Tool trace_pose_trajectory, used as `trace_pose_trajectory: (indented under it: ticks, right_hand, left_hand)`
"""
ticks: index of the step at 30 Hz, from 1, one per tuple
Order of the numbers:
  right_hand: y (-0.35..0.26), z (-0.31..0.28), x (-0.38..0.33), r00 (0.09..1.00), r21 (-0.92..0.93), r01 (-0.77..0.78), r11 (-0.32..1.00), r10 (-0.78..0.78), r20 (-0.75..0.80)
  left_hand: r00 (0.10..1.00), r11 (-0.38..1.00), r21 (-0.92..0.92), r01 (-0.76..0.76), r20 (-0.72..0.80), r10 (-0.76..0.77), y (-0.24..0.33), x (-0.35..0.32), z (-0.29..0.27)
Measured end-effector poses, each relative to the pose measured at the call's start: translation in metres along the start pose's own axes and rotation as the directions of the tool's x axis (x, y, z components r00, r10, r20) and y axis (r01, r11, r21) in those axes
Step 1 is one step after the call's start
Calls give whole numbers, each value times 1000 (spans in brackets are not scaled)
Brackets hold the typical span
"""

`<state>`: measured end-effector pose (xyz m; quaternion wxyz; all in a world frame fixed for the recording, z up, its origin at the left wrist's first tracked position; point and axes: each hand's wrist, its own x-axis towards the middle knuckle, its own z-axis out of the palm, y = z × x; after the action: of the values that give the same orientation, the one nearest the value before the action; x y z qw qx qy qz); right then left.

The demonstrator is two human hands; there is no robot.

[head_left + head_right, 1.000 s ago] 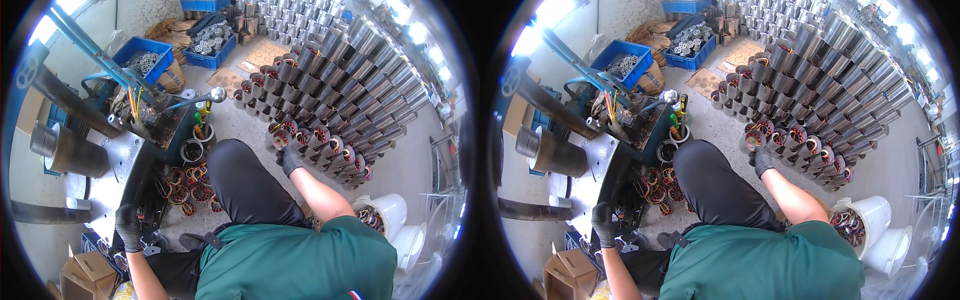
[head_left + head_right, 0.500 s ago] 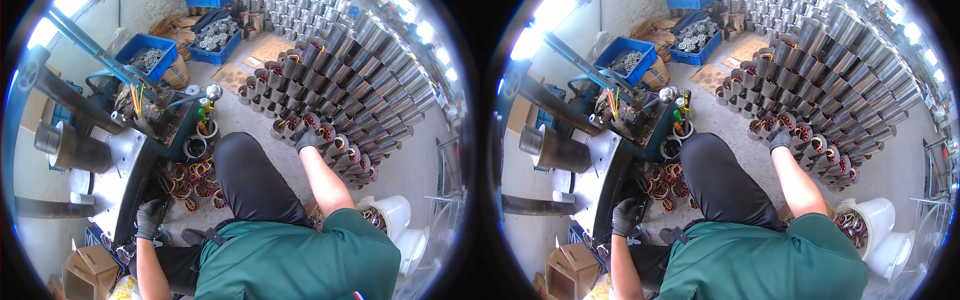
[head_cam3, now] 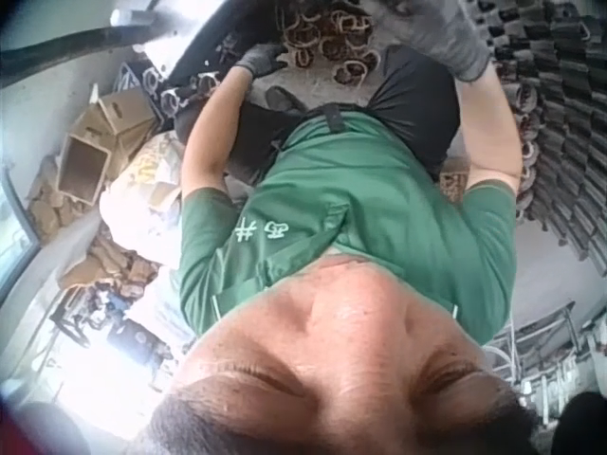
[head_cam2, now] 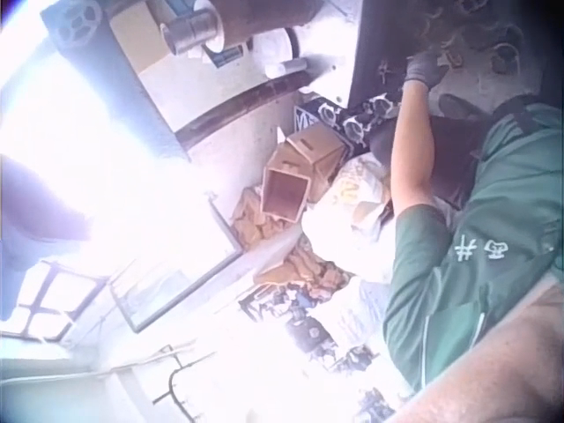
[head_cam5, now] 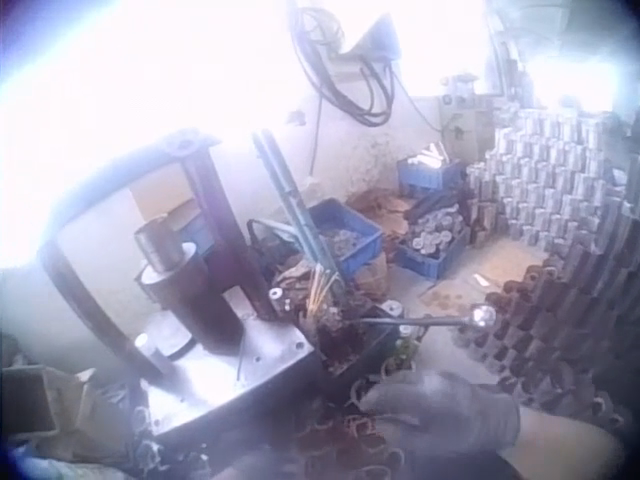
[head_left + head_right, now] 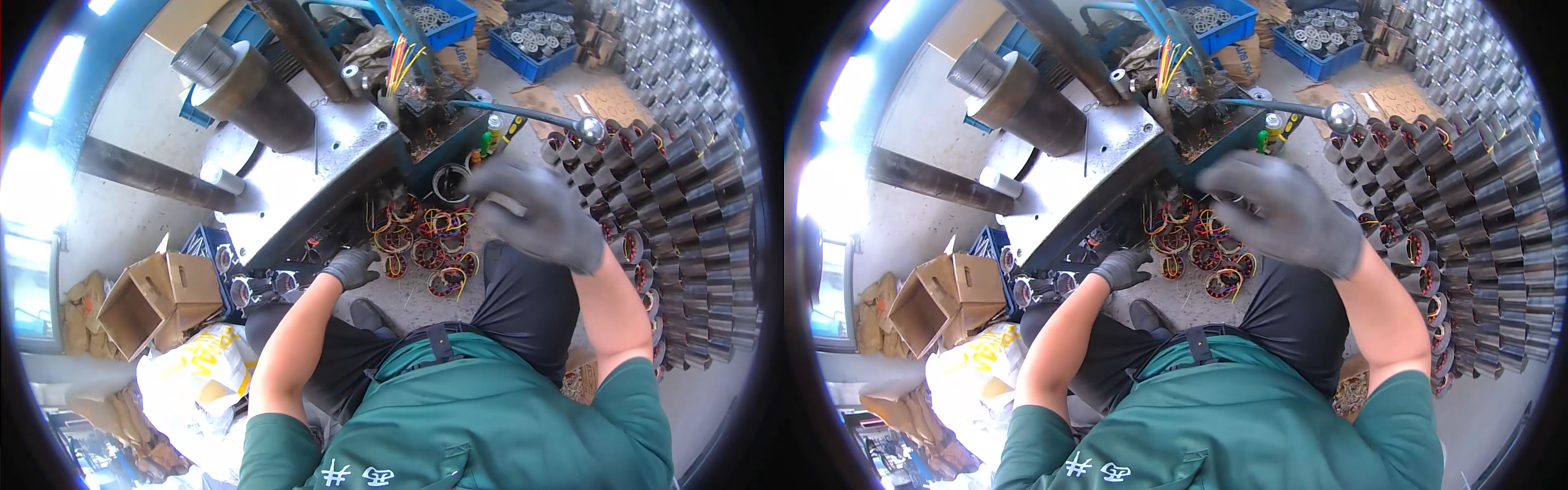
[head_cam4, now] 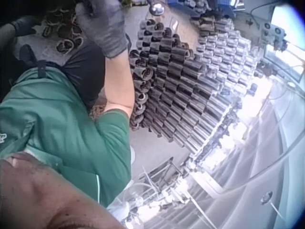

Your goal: The person is seen assembling a stator for a motor, including pressing it into a metal housing using an industrial press.

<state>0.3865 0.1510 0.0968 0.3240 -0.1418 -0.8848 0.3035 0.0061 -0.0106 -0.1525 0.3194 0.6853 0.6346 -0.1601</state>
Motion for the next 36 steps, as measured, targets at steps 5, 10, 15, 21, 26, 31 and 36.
trace_pose_trajectory:
  ticks: [5, 10, 15, 21, 26, 31, 36]
  right_hand:
    - [36, 70, 98, 995, -39, 98, 994, -99, -6]
    - [64, 113, 97, 1000, 119, 24, 993, -23, -10]
    - [76, 132, 109, 978, 147, -120, 982, 91, 187]
    - [75, 139, 115, 953, -55, -19, 998, 35, 300]
    - [75, 147, 113, 943, -40, 24, 999, -10, 334]
    - [82, 151, 109, 948, -19, 18, 1000, -11, 317]
    - [90, 154, 109, 946, -30, -22, 999, 31, 324]
  left_hand:
    - [997, 995, -96, 36, -62, -42, -1, 32, 17]
    - [961, 932, -338, 132, -186, -204, -2, 85, 40]
    - [884, 821, -569, 55, -355, -305, 2, 134, 52]
    - [852, 817, -570, 86, -383, -357, -1, 164, 42]
    - [856, 836, -474, 276, -273, -438, -7, 162, 54]
    - [857, 836, -410, 365, -202, -473, -8, 154, 64]
    - [860, 853, -420, 310, -258, -440, -11, 136, 59]
